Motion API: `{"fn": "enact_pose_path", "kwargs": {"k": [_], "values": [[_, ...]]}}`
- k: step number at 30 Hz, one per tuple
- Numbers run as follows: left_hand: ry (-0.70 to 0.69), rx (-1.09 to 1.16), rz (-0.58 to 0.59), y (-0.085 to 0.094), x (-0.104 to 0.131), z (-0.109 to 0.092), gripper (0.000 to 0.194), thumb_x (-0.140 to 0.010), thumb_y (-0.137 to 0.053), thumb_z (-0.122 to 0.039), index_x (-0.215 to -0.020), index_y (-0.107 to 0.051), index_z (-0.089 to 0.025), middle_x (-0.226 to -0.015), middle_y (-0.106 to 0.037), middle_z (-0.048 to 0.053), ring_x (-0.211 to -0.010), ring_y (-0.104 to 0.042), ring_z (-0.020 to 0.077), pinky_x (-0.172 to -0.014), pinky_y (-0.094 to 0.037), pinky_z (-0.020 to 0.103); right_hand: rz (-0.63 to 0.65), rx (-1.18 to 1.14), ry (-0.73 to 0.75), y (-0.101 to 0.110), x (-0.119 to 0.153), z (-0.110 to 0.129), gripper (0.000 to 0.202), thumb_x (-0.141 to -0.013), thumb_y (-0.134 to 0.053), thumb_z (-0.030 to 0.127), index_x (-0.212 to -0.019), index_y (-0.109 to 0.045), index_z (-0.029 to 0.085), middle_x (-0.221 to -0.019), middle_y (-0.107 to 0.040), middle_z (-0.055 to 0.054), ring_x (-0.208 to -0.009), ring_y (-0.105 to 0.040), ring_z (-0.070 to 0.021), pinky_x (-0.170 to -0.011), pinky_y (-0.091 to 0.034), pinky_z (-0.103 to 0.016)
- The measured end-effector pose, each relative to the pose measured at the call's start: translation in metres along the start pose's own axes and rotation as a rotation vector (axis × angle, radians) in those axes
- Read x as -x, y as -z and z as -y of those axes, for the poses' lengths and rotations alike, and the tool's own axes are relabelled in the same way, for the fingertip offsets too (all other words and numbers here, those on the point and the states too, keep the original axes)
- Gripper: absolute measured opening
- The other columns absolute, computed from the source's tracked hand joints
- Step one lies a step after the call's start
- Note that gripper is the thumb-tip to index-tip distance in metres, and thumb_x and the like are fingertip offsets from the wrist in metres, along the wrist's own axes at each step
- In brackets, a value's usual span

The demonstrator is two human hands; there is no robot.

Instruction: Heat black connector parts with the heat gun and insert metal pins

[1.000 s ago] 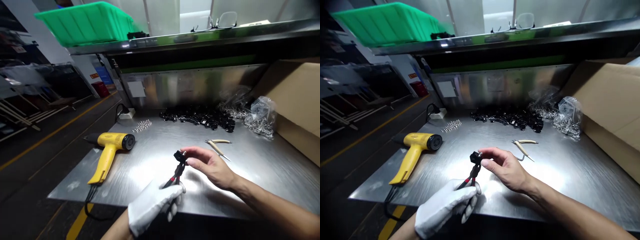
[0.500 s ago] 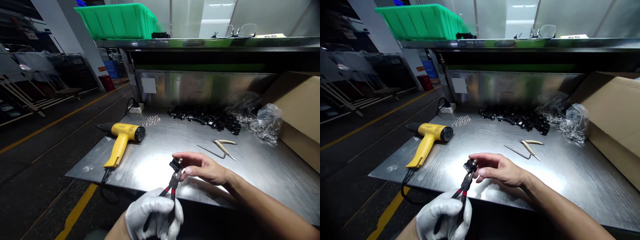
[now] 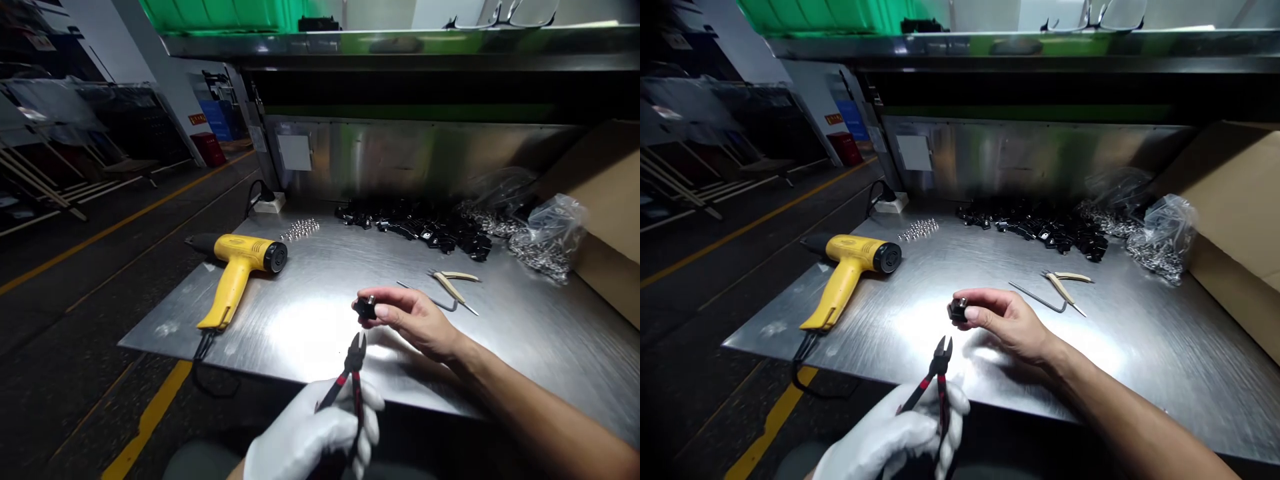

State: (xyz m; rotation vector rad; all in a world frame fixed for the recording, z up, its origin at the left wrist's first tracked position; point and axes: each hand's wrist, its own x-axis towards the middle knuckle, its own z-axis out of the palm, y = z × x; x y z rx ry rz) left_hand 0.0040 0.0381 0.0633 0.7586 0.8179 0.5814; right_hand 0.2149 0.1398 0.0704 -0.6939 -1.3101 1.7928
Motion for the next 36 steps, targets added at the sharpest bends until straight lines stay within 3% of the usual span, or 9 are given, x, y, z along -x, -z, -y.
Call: {"fn": "enact_pose_path", "kwargs": {"k": [3, 5, 9, 17, 21, 29, 36], "values": [[-0.073, -0.498, -0.423, -0.012, 0.007, -0.012, 0.017, -0.087, -0.057, -0.029, -0.099, -0.066, -0.020, -0.085, -0.066, 0.004, -0.076, -0.063, 0.0196, -0.073, -0.049, 0.032, -0.088, 0.028, -0.005, 0.002, -0.001, -0.001, 0.031, -0.089, -0.077, 0.033, -0.118, -0.074, 0.021, -0.108, -0.074, -0.007, -0.092, -0.072, -0.0175, -0.090, -0.059, -0.035], [-0.135, -0.779, -0.637, -0.018, 0.009, -0.014, 0.018, -0.092, -0.054, -0.033, -0.102, -0.066, -0.024, -0.093, -0.068, 0.005, -0.086, -0.064, 0.0227, -0.079, -0.049, 0.035, -0.109, 0.050, -0.019, 0.002, 0.001, -0.001, 0.035, -0.088, -0.078, 0.033, -0.121, -0.073, 0.022, -0.110, -0.073, -0.006, -0.091, -0.071, -0.0180, -0.088, -0.060, -0.036], [-0.224, -1.135, -0.861, -0.021, 0.006, -0.009, 0.024, -0.096, -0.049, -0.032, -0.114, -0.063, -0.026, -0.102, -0.069, 0.008, -0.090, -0.066, 0.0257, -0.080, -0.049, 0.037, -0.104, 0.097, -0.048, 0.000, 0.006, -0.002, 0.039, -0.090, -0.075, 0.037, -0.126, -0.071, 0.024, -0.113, -0.071, -0.007, -0.093, -0.070, -0.0197, -0.091, -0.059, -0.040], [-0.322, -1.573, -1.122, -0.011, -0.008, 0.000, 0.032, -0.092, -0.057, -0.031, -0.121, -0.063, -0.021, -0.105, -0.067, 0.009, -0.091, -0.063, 0.0277, -0.080, -0.046, 0.039, -0.110, 0.119, -0.088, -0.005, 0.009, -0.007, 0.034, -0.092, -0.073, 0.039, -0.122, -0.069, 0.023, -0.119, -0.068, -0.007, -0.097, -0.068, -0.0184, -0.090, -0.059, -0.038], [-0.350, -1.697, -1.176, -0.007, -0.009, 0.001, 0.035, -0.092, -0.058, -0.033, -0.123, -0.063, -0.018, -0.103, -0.066, 0.011, -0.093, -0.061, 0.0300, -0.081, -0.043, 0.041, -0.120, 0.129, -0.098, -0.006, 0.006, -0.007, 0.031, -0.090, -0.075, 0.039, -0.115, -0.069, 0.020, -0.110, -0.068, -0.006, -0.090, -0.066, -0.0154, -0.087, -0.058, -0.035], [-0.401, -1.660, -1.195, 0.000, -0.016, 0.006, 0.040, -0.088, -0.060, -0.028, -0.125, -0.059, -0.015, -0.106, -0.065, 0.013, -0.098, -0.060, 0.0306, -0.085, -0.045, 0.040, -0.120, 0.145, -0.135, -0.011, 0.007, -0.010, 0.030, -0.088, -0.077, 0.038, -0.105, -0.064, 0.017, -0.095, -0.068, -0.004, -0.082, -0.069, -0.0155, -0.081, -0.060, -0.035], [-0.380, -1.613, -1.185, 0.004, -0.020, 0.008, 0.017, -0.089, -0.057, -0.027, -0.102, -0.064, -0.018, -0.094, -0.063, 0.009, -0.091, -0.059, 0.0286, -0.083, -0.045, 0.038, -0.140, 0.164, -0.117, -0.014, 0.006, -0.020, 0.031, -0.090, -0.075, 0.041, -0.106, -0.063, 0.017, -0.097, -0.070, -0.005, -0.083, -0.070, -0.0172, -0.082, -0.060, -0.037]]}}
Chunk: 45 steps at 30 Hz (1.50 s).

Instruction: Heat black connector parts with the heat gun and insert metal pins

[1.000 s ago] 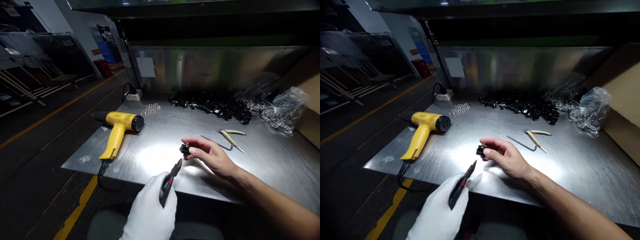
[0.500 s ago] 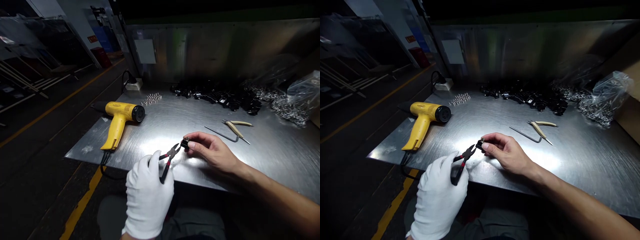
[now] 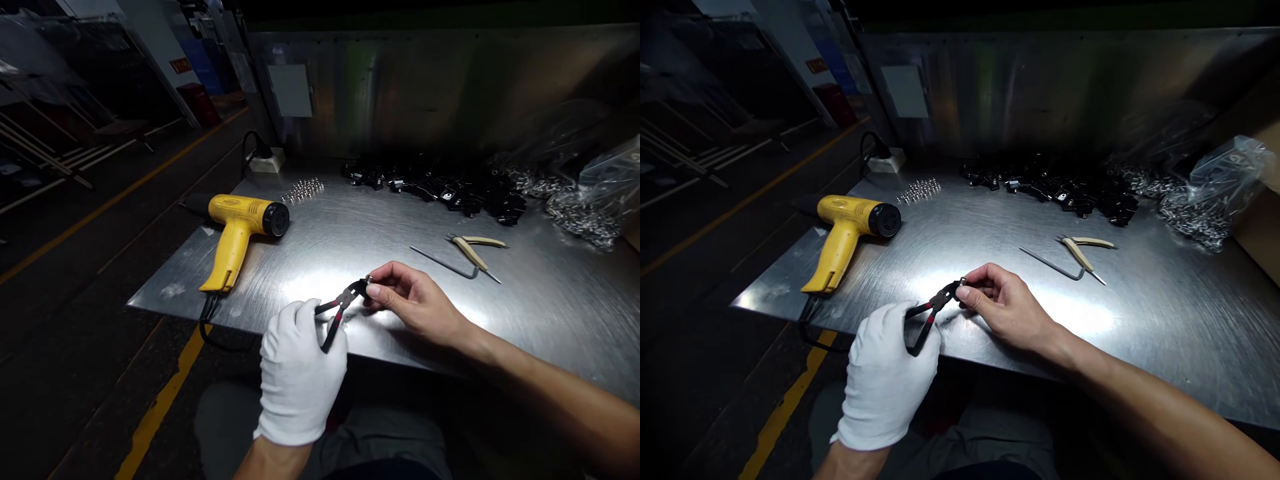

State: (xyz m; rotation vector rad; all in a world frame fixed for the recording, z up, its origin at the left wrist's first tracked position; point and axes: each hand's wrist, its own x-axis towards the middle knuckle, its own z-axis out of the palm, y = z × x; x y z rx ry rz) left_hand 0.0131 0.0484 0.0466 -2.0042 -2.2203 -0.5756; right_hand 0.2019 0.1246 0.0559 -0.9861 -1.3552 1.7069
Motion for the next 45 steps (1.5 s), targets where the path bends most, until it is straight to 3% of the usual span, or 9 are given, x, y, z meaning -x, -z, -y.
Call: {"fn": "enact_pose_path", "kwargs": {"k": [11, 21, 29, 37, 42, 45], "values": [[0.027, -0.086, -0.028, 0.004, -0.001, -0.005, 0.026, -0.088, -0.059, -0.035, -0.110, -0.062, -0.021, -0.098, -0.064, 0.008, -0.091, -0.059, 0.0299, -0.076, -0.040, 0.040, -0.019, 0.037, 0.023, -0.001, 0.000, 0.000, 0.031, -0.089, -0.076, 0.042, -0.105, -0.065, 0.017, -0.102, -0.072, -0.007, -0.092, -0.071, -0.0205, -0.088, -0.059, -0.040], [0.017, -0.105, 0.012, 0.003, 0.000, -0.002, 0.028, -0.088, -0.061, -0.036, -0.112, -0.066, -0.022, -0.097, -0.063, 0.011, -0.088, -0.057, 0.0308, -0.072, -0.036, 0.040, 0.004, 0.060, 0.002, 0.003, -0.002, -0.003, 0.031, -0.090, -0.074, 0.044, -0.102, -0.063, 0.017, -0.094, -0.071, -0.005, -0.086, -0.070, -0.0187, -0.085, -0.059, -0.038], [-0.075, -0.118, -0.011, -0.005, 0.000, 0.004, 0.019, -0.091, -0.058, -0.034, -0.104, -0.068, -0.023, -0.087, -0.066, 0.007, -0.080, -0.057, 0.0269, -0.068, -0.032, 0.038, 0.062, 0.163, -0.045, 0.001, 0.001, 0.006, 0.029, -0.091, -0.072, 0.044, -0.095, -0.063, 0.017, -0.090, -0.070, -0.005, -0.083, -0.068, -0.0183, -0.080, -0.054, -0.035], [-0.155, -0.136, -0.062, -0.008, -0.002, 0.010, 0.016, -0.092, -0.056, -0.030, -0.081, -0.065, -0.023, -0.069, -0.056, 0.003, -0.068, -0.050, 0.0218, -0.063, -0.028, 0.036, 0.078, 0.184, 0.004, 0.006, 0.005, 0.001, 0.027, -0.089, -0.075, 0.042, -0.096, -0.064, 0.017, -0.091, -0.070, -0.006, -0.085, -0.067, -0.0215, -0.081, -0.054, -0.039], [-0.218, 0.005, -0.167, -0.013, -0.003, 0.022, 0.009, -0.086, -0.061, -0.021, -0.078, -0.064, -0.022, -0.067, -0.055, 0.002, -0.065, -0.049, 0.0201, -0.062, -0.032, 0.035, 0.106, 0.136, 0.057, 0.000, 0.007, 0.001, 0.038, -0.081, -0.082, 0.046, -0.103, -0.066, 0.019, -0.101, -0.070, -0.006, -0.092, -0.066, -0.0221, -0.085, -0.053, -0.038], [-0.228, 0.167, -0.202, -0.007, 0.002, 0.030, 0.010, -0.082, -0.059, -0.014, -0.085, -0.066, -0.021, -0.069, -0.057, 0.003, -0.068, -0.053, 0.0203, -0.066, -0.038, 0.034, 0.151, 0.139, 0.089, 0.000, 0.010, -0.002, 0.056, -0.081, -0.075, 0.062, -0.117, -0.067, 0.020, -0.108, -0.069, -0.008, -0.099, -0.065, -0.0240, -0.091, -0.052, -0.040]]}}
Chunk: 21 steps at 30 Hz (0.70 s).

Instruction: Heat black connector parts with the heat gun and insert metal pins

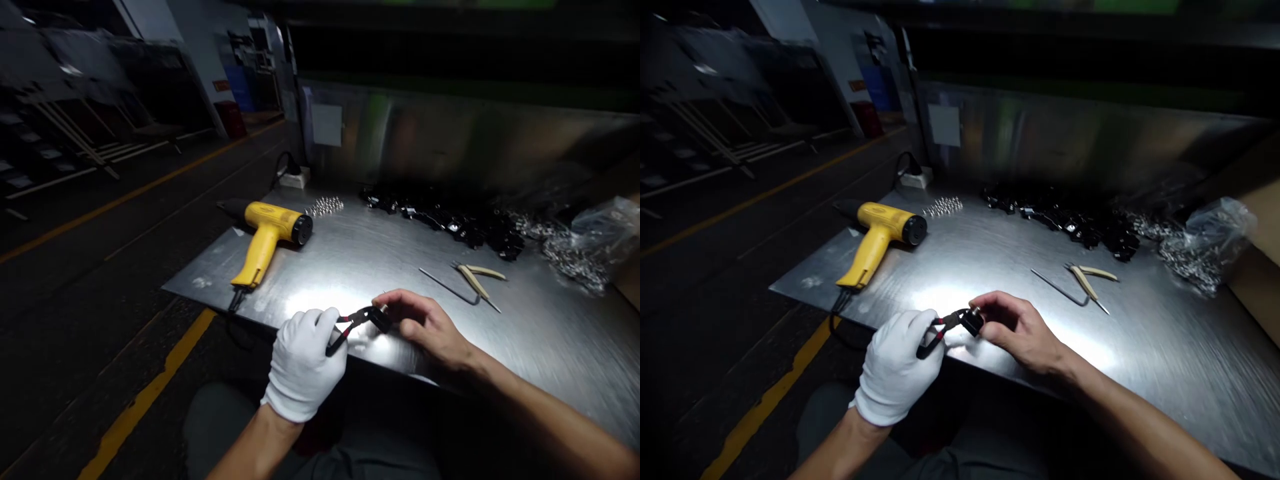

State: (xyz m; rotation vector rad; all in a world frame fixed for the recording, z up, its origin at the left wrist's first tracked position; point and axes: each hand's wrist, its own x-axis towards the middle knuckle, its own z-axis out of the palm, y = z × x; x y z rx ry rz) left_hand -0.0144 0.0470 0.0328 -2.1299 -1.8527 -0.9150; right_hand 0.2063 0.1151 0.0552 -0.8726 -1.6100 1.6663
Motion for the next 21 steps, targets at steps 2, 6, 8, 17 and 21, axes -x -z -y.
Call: {"fn": "enact_pose_path", "kwargs": {"k": [2, 6, 8, 17, 21], "values": [[0.070, 0.139, -0.038, 0.010, 0.006, 0.005, 0.018, -0.080, -0.057, -0.009, -0.092, -0.066, -0.020, -0.075, -0.061, 0.004, -0.072, -0.057, 0.0207, -0.071, -0.043, 0.033, -0.011, 0.015, -0.002, 0.002, 0.003, -0.003, 0.054, -0.094, -0.057, 0.066, -0.123, -0.064, 0.021, -0.105, -0.069, -0.008, -0.097, -0.065, -0.0222, -0.093, -0.052, -0.040], [0.377, 0.413, -0.089, 0.035, 0.025, 0.030, 0.014, -0.085, -0.055, -0.013, -0.093, -0.063, -0.019, -0.082, -0.065, 0.004, -0.077, -0.062, 0.0193, -0.074, -0.049, 0.030, -0.038, 0.095, -0.114, 0.003, -0.005, -0.004, 0.043, -0.103, -0.047, 0.055, -0.118, -0.063, 0.018, -0.103, -0.069, -0.008, -0.089, -0.064, -0.0168, -0.086, -0.052, -0.033], [0.540, 0.510, -0.110, 0.047, 0.037, 0.046, 0.009, -0.089, -0.056, -0.020, -0.093, -0.063, -0.020, -0.084, -0.067, 0.004, -0.080, -0.065, 0.0192, -0.077, -0.050, 0.028, -0.018, 0.135, -0.196, -0.009, -0.021, 0.003, 0.049, -0.102, -0.046, 0.060, -0.114, -0.064, 0.016, -0.103, -0.069, -0.010, -0.085, -0.064, -0.0165, -0.078, -0.054, -0.031], [0.865, 0.853, -0.231, 0.094, 0.072, 0.070, 0.024, -0.089, -0.062, -0.042, -0.086, -0.068, -0.019, -0.071, -0.063, 0.002, -0.065, -0.059, 0.0171, -0.064, -0.048, 0.026, -0.080, 0.414, -0.428, -0.161, -0.182, 0.041, 0.036, -0.099, -0.060, 0.047, -0.112, -0.065, 0.014, -0.101, -0.068, -0.006, -0.082, -0.066, -0.0165, -0.073, -0.059, -0.034], [0.841, 0.863, -0.251, 0.121, 0.086, 0.067, 0.030, -0.094, -0.056, -0.045, -0.083, -0.067, -0.020, -0.073, -0.065, 0.003, -0.072, -0.063, 0.0187, -0.077, -0.050, 0.029, -0.175, 0.462, -0.475, -0.191, -0.218, 0.026, 0.036, -0.098, -0.063, 0.041, -0.123, -0.062, 0.015, -0.121, -0.064, -0.010, -0.102, -0.065, -0.0222, -0.087, -0.057, -0.042]]}}
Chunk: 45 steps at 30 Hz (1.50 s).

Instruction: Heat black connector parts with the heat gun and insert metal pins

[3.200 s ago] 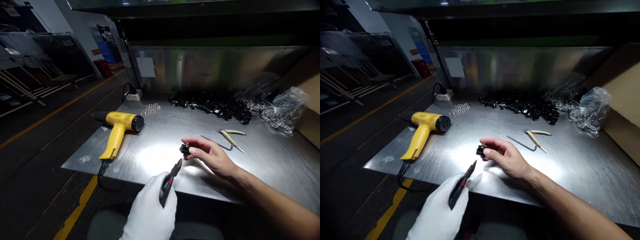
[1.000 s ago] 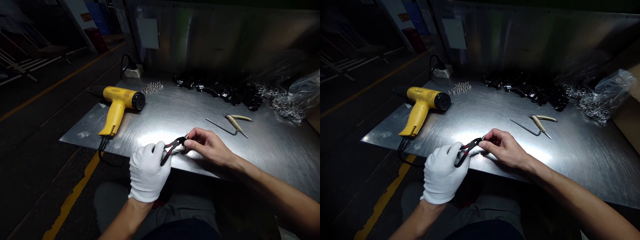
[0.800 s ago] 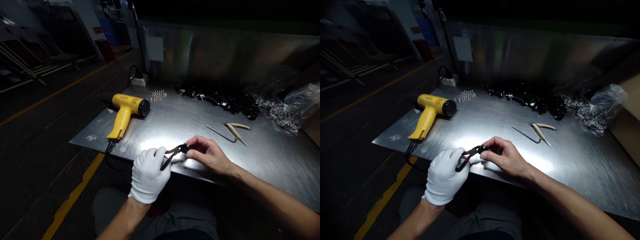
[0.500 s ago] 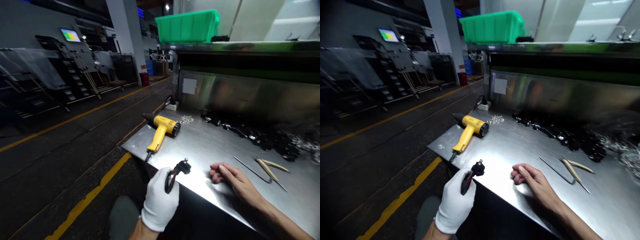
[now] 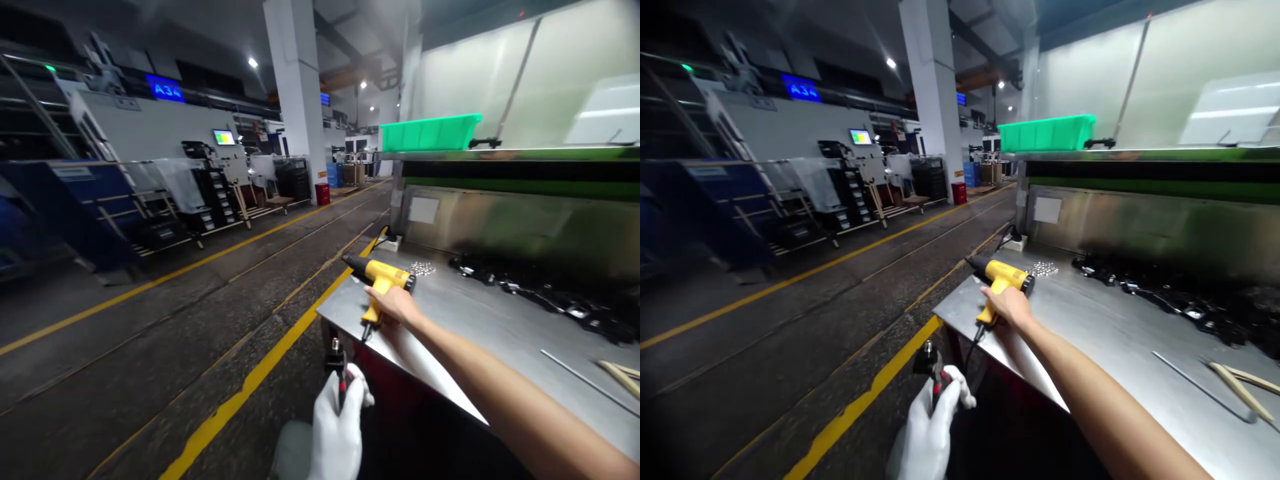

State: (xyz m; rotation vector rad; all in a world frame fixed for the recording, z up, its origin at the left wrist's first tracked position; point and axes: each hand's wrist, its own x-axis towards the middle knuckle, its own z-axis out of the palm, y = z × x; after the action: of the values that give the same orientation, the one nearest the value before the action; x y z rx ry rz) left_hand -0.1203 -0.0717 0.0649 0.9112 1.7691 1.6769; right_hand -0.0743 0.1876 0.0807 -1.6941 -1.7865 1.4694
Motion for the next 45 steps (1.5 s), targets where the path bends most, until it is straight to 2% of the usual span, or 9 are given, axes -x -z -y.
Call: {"fn": "enact_pose_path", "kwargs": {"k": [6, 10, 14, 16, 18, 22, 29, 39, 45], "values": [[0.016, 0.011, 0.099, 0.025, 0.007, 0.005, 0.036, -0.097, -0.053, -0.050, -0.083, -0.065, -0.019, -0.083, -0.068, 0.006, -0.084, -0.064, 0.0204, -0.087, -0.047, 0.031, -0.014, -0.160, -0.006, -0.002, -0.007, -0.013, 0.037, -0.099, -0.063, 0.039, -0.127, -0.060, 0.015, -0.124, -0.063, -0.011, -0.104, -0.065, -0.0229, -0.088, -0.058, -0.043], [-0.072, 0.037, 0.162, 0.030, 0.006, -0.003, 0.038, -0.099, -0.050, -0.048, -0.078, -0.061, -0.018, -0.073, -0.062, 0.003, -0.073, -0.059, 0.0169, -0.076, -0.046, 0.029, 0.038, -0.356, 0.113, 0.023, 0.016, -0.039, 0.033, -0.100, -0.061, 0.040, -0.119, -0.063, 0.013, -0.109, -0.066, -0.006, -0.088, -0.066, -0.0180, -0.075, -0.059, -0.034], [-0.105, 0.149, 0.345, 0.021, -0.006, -0.010, 0.035, -0.099, -0.053, -0.043, -0.084, -0.066, -0.014, -0.068, -0.062, 0.004, -0.068, -0.059, 0.0162, -0.072, -0.046, 0.030, 0.039, -0.505, 0.261, 0.087, 0.060, -0.095, 0.023, -0.094, -0.067, 0.036, -0.101, -0.061, 0.015, -0.080, -0.062, 0.000, -0.059, -0.057, -0.0108, -0.055, -0.052, -0.024], [-0.062, 0.276, 0.500, 0.006, -0.018, -0.010, 0.032, -0.095, -0.059, -0.042, -0.089, -0.068, -0.012, -0.071, -0.065, 0.006, -0.065, -0.061, 0.0168, -0.067, -0.048, 0.031, 0.042, -0.582, 0.345, 0.131, 0.085, -0.128, 0.040, -0.076, -0.082, 0.039, -0.104, -0.060, 0.020, -0.089, -0.067, -0.003, -0.070, -0.063, -0.0162, -0.062, -0.056, -0.028], [0.003, 0.363, 0.623, -0.015, -0.032, -0.009, 0.032, -0.091, -0.066, -0.042, -0.086, -0.068, -0.010, -0.075, -0.067, 0.009, -0.062, -0.062, 0.0172, -0.062, -0.049, 0.031, 0.035, -0.636, 0.348, 0.176, 0.108, -0.160, 0.064, -0.063, -0.089, 0.042, -0.117, -0.057, 0.027, -0.110, -0.069, -0.006, -0.077, -0.065, -0.0210, -0.063, -0.058, -0.033], [0.083, 0.326, 0.701, -0.069, -0.066, -0.006, 0.033, -0.083, -0.075, -0.041, -0.079, -0.068, -0.009, -0.070, -0.067, 0.008, -0.056, -0.062, 0.0156, -0.057, -0.050, 0.029, 0.127, -0.810, 0.212, 0.233, 0.146, -0.205, 0.055, -0.066, -0.085, 0.041, -0.115, -0.062, 0.032, -0.088, -0.067, -0.003, -0.056, -0.055, -0.0173, -0.049, -0.051, -0.032], [0.175, 0.209, 0.786, -0.134, -0.112, -0.002, 0.036, -0.081, -0.075, -0.043, -0.081, -0.066, -0.008, -0.068, -0.066, 0.006, -0.054, -0.064, 0.0162, -0.055, -0.054, 0.031, 0.167, -0.869, 0.204, 0.230, 0.150, -0.231, 0.043, -0.073, -0.083, 0.036, -0.111, -0.067, 0.024, -0.093, -0.064, -0.004, -0.065, -0.057, -0.0164, -0.056, -0.053, -0.030], [0.168, 0.073, 0.799, -0.143, -0.124, 0.008, 0.028, -0.087, -0.071, -0.039, -0.086, -0.067, -0.011, -0.075, -0.067, 0.006, -0.069, -0.064, 0.0161, -0.068, -0.051, 0.029, 0.336, -1.060, -0.004, 0.226, 0.124, -0.253, 0.036, -0.076, -0.081, 0.033, -0.109, -0.068, 0.025, -0.081, -0.057, -0.002, -0.056, -0.049, -0.0121, -0.050, -0.050, -0.026], [0.085, 0.001, 0.759, -0.149, -0.119, 0.002, 0.030, -0.089, -0.068, -0.041, -0.087, -0.069, -0.011, -0.071, -0.067, 0.006, -0.065, -0.064, 0.0172, -0.067, -0.052, 0.031, 0.295, -1.056, -0.031, 0.223, 0.122, -0.260, 0.043, -0.070, -0.083, 0.036, -0.109, -0.069, 0.024, -0.084, -0.058, -0.004, -0.055, -0.046, -0.0131, -0.047, -0.048, -0.029]]}}
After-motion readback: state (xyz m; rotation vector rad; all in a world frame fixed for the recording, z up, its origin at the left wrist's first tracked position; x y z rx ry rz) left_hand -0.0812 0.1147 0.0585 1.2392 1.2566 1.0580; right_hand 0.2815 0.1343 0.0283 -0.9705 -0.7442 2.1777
